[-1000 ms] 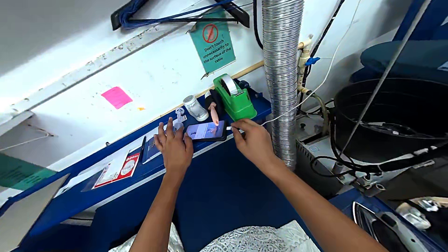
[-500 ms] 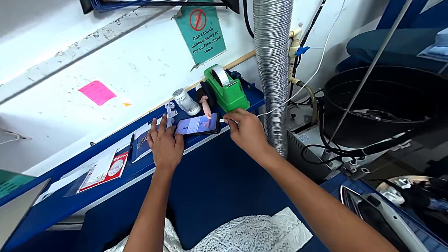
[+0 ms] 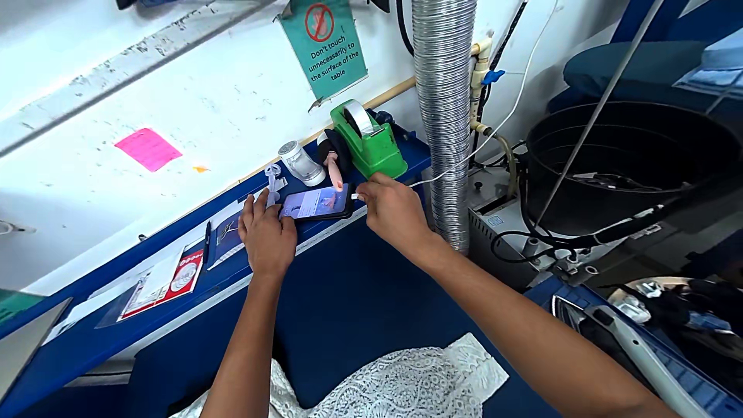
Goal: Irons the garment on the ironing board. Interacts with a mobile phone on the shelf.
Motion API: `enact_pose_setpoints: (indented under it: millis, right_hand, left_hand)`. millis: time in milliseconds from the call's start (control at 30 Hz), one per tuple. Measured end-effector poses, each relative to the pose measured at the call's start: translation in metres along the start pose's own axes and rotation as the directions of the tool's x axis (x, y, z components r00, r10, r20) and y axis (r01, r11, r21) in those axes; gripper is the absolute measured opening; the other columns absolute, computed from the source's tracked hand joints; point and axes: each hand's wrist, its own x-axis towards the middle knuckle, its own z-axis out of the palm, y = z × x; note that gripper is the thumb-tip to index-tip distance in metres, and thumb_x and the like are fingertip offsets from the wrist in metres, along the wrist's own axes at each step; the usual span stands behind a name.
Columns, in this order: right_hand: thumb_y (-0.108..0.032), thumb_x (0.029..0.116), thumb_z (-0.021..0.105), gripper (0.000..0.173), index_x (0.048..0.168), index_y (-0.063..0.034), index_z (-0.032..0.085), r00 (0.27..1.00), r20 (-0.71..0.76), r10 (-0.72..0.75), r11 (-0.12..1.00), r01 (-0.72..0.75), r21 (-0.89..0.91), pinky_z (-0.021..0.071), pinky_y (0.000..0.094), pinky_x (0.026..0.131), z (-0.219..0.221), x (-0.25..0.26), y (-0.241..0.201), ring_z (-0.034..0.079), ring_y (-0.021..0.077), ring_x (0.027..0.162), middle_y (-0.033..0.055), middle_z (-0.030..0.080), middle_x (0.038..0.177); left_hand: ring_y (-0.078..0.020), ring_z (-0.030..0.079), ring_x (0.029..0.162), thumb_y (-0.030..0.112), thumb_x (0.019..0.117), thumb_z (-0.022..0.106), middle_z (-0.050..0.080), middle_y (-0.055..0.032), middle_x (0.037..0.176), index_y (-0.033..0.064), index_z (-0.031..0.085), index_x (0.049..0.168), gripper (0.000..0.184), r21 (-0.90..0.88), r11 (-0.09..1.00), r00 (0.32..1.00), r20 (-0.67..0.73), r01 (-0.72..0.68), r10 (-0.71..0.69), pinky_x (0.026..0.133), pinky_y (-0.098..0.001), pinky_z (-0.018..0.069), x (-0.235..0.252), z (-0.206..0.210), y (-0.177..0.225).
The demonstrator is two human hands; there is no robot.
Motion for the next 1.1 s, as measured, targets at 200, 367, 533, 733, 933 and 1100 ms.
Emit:
enact_pose_setpoints:
  millis: [200,367,533,733,933,1100]
  right_hand:
    - [-0.009,0.0976,0.060,0.017,0.102,-0.0107,0.076,0.999,-0.003,0.041,0.999,-0.041,-0.025,0.0578,0.0458,0.059,0.009,0.003,-0.007,0.069,0.0256,0.076,0.0081,0.069,0.099]
    - [-0.013,0.0997,0.058,0.018,0.101,-0.0125,0.076,0.997,0.024,0.067,0.996,-0.065,-0.054,0.0571,0.0456,0.061,0.010,0.009,-0.006,0.069,0.0255,0.079,0.0069,0.069,0.099]
    - [-0.013,0.0993,0.058,0.018,0.101,-0.0129,0.076,0.993,0.051,0.104,0.992,-0.100,-0.079,0.0577,0.0467,0.064,0.009,0.012,-0.010,0.070,0.0258,0.082,0.0068,0.070,0.100]
    - [-0.011,0.0994,0.058,0.018,0.102,-0.0124,0.076,0.994,0.042,0.106,0.992,-0.102,-0.075,0.0581,0.0483,0.065,0.012,0.015,-0.011,0.071,0.0269,0.083,0.0073,0.071,0.101]
    - [-0.011,0.0990,0.058,0.019,0.105,-0.0121,0.076,0.997,0.005,0.072,0.997,-0.072,-0.041,0.0585,0.0463,0.064,0.013,0.012,-0.007,0.071,0.0248,0.081,0.0058,0.072,0.101]
    - [-0.011,0.1001,0.055,0.025,0.115,-0.0111,0.074,0.999,-0.030,0.015,1.000,-0.015,0.010,0.0603,0.0475,0.069,0.015,0.006,-0.004,0.073,0.0244,0.088,0.0050,0.072,0.116]
  left_hand:
    - [-0.0350,0.028,0.153,0.025,0.1006,0.035,0.047,-0.0072,0.157,0.0056,0.074,0.115,0.046,0.096,0.994,0.998,-0.052,0.052,-0.047,0.120,-0.0654,0.0181,-0.001,0.005,0.004]
    - [-0.0346,0.029,0.152,0.026,0.1014,0.034,0.047,-0.0092,0.157,0.0062,0.073,0.119,0.048,0.128,0.988,0.995,-0.063,0.090,-0.083,0.120,-0.0634,0.0202,-0.002,0.006,0.007]
    - [-0.0366,0.029,0.152,0.025,0.1018,0.034,0.047,-0.0127,0.156,0.0044,0.072,0.120,0.047,0.112,0.989,0.995,-0.055,0.092,-0.086,0.120,-0.0634,0.0212,-0.002,0.008,0.006]
    - [-0.0375,0.029,0.151,0.024,0.1015,0.034,0.047,-0.0130,0.156,0.0037,0.072,0.120,0.046,0.109,0.990,0.994,-0.059,0.094,-0.088,0.121,-0.0632,0.0192,-0.002,0.007,0.006]
    - [-0.0347,0.033,0.150,0.024,0.1020,0.035,0.048,-0.0108,0.155,0.0052,0.070,0.124,0.046,0.120,0.988,0.994,-0.043,0.100,-0.096,0.121,-0.0621,0.0197,-0.001,0.006,0.007]
    - [-0.0343,0.034,0.149,0.027,0.1011,0.034,0.048,-0.0110,0.155,0.0104,0.059,0.142,0.051,0.128,0.988,0.995,-0.041,0.092,-0.087,0.121,-0.0632,0.0189,-0.001,0.005,0.006]
